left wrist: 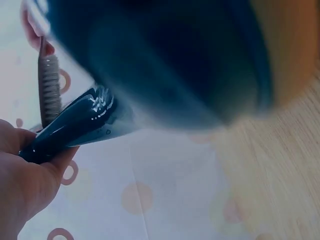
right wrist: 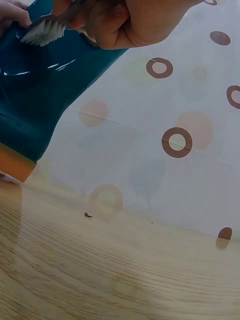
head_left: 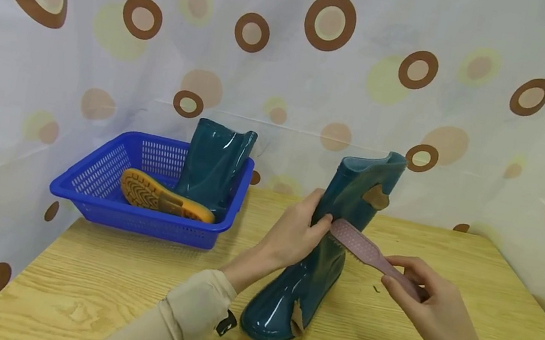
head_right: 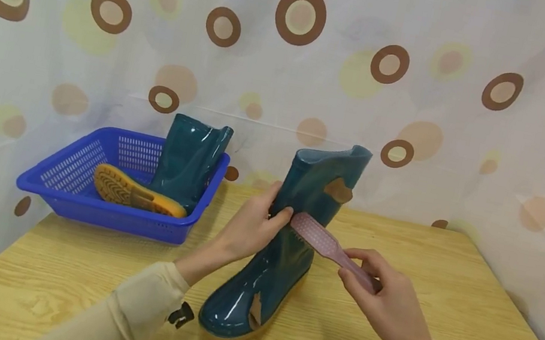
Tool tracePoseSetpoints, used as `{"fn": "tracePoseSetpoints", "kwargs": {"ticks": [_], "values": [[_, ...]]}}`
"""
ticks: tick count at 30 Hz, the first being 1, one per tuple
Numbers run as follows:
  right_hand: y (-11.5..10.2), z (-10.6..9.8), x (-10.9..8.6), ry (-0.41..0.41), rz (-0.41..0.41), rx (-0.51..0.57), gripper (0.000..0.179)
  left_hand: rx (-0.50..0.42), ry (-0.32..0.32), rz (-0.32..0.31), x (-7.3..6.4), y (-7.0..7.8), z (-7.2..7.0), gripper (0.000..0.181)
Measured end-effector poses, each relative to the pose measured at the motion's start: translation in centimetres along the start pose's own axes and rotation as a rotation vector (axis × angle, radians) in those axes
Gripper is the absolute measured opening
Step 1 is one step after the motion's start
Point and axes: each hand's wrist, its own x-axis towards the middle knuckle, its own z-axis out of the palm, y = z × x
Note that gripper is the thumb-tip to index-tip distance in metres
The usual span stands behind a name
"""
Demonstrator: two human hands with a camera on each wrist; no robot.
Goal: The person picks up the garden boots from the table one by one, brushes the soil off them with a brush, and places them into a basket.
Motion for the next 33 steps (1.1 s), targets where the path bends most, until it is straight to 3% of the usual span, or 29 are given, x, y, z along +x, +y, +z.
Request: {"fn": "tracePoseSetpoints", "kwargs": {"ticks": [10, 20, 24, 29, 33], "values": [[-0.2, 0.8, -0.3, -0.075, -0.113, -0.007, 0.026, 0.018, -0.060, 0.027, 1.5, -0.1, -0.4, 0.038], [-0.9, 3.7, 0.3, -0.201, -0.286, -0.062, 0.020, 0.087, -0.211, 0.088, 2.1, 0.0, -1.0, 0.038], [-1.3, 4.9, 0.8, -0.233, -0.336, -0.114, 0.018, 0.108, -0.250, 0.065, 2.2, -0.2, -1.3, 0.041], [-1.2, 5.8, 1.0, -0.277, -0.309, -0.162, 0.016, 0.080, -0.230, -0.007, 2.2, -1.2, -1.7, 0.051], [-1.1, 6.2, 0.9, -0.329, -0.270, -0.159, 0.017, 0.005, -0.191, -0.001, 2.3, -2.1, -2.2, 0.054]]}}
